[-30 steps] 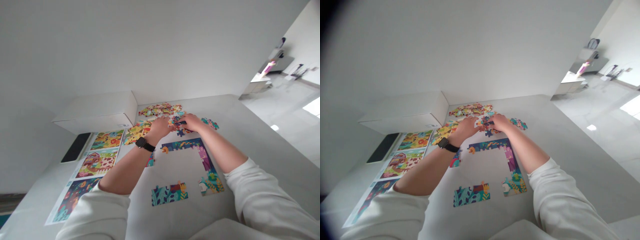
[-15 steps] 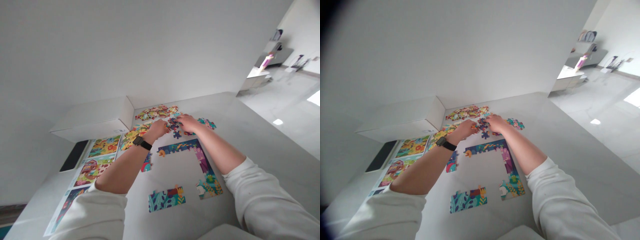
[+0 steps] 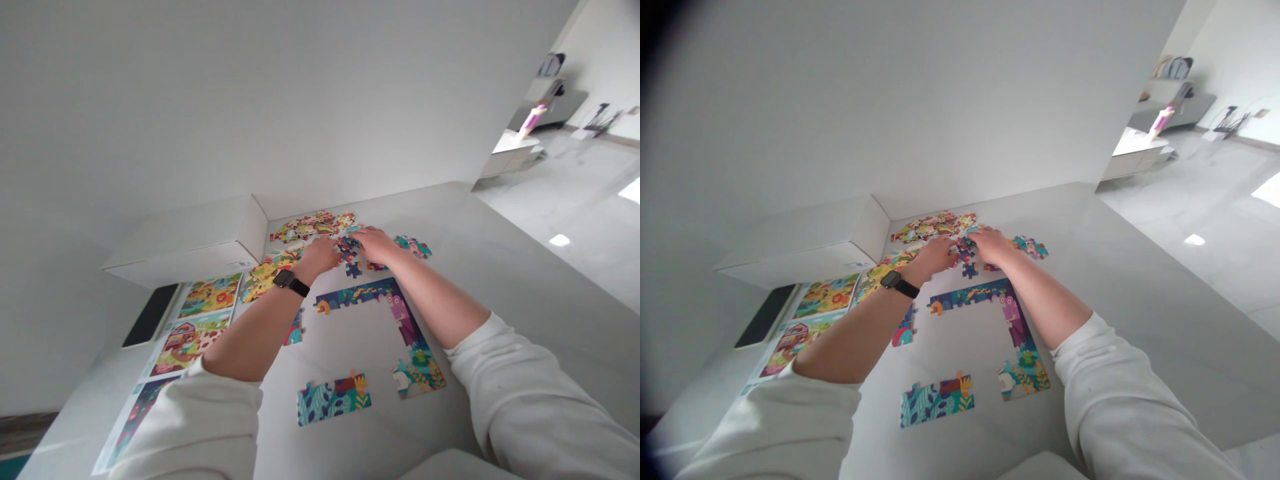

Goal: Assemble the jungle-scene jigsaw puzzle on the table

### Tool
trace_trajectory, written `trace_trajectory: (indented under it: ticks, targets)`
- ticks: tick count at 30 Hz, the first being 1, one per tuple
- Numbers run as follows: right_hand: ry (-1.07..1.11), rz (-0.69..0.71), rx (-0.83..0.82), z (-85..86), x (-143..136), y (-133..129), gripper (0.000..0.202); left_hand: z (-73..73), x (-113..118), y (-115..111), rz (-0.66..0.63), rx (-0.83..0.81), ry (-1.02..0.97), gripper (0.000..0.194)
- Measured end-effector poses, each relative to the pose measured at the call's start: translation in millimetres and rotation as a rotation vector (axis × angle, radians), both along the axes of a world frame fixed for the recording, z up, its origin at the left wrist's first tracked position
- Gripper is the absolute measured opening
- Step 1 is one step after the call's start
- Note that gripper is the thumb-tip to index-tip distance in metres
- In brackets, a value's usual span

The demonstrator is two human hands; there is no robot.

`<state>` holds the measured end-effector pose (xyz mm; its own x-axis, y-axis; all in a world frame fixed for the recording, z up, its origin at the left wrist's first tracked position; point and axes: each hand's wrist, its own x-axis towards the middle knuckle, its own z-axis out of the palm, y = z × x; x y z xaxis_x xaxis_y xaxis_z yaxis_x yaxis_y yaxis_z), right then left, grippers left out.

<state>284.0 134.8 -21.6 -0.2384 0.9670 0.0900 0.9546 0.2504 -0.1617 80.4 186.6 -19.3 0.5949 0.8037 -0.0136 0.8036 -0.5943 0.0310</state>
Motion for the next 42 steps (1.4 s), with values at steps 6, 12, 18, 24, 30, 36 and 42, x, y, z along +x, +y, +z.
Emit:
trace_trajectory:
  ticks: [6, 12, 18, 24, 30, 36, 42]
  targets:
    - [0.045, 0.105, -0.013, -10.2, -0.3, 3.8, 0.051, -5.5, 3.8, 2.8, -0.181, -0.061, -0.089, 0.040]
    - [-0.028, 0.044, -0.001, -2.7, 5.6, 3.0, 0.041, -5.4, -4.1, 2.2, -0.100, -0.079, -0.137, 0.062]
    - [-0.055, 0.005, -0.022, -1.0, 6.4, 2.7, 0.036, 1.2, 2.5, -10.8, 0.018, -0.025, -0.108, 0.042]
    - [-0.027, 0.052, -0.054, 3.0, 5.0, -0.7, 0.041, 4.3, 11.0, -23.0, 0.146, -0.019, -0.039, 0.053]
    - [-0.054, -0.064, -0.075, 12.4, 9.8, -2.9, 0.033, 10.1, 9.6, -24.8, 0.176, -0.077, -0.038, 0.042]
    - [-0.027, 0.046, -0.068, 2.9, 5.0, -0.6, 0.042, 10.8, 15.4, -33.1, 0.202, -0.089, -0.083, 0.042]
    - [-0.023, 0.051, -0.088, 0.2, 2.3, -2.0, 0.046, 8.6, 17.5, -34.8, 0.254, -0.133, -0.150, 0.037]
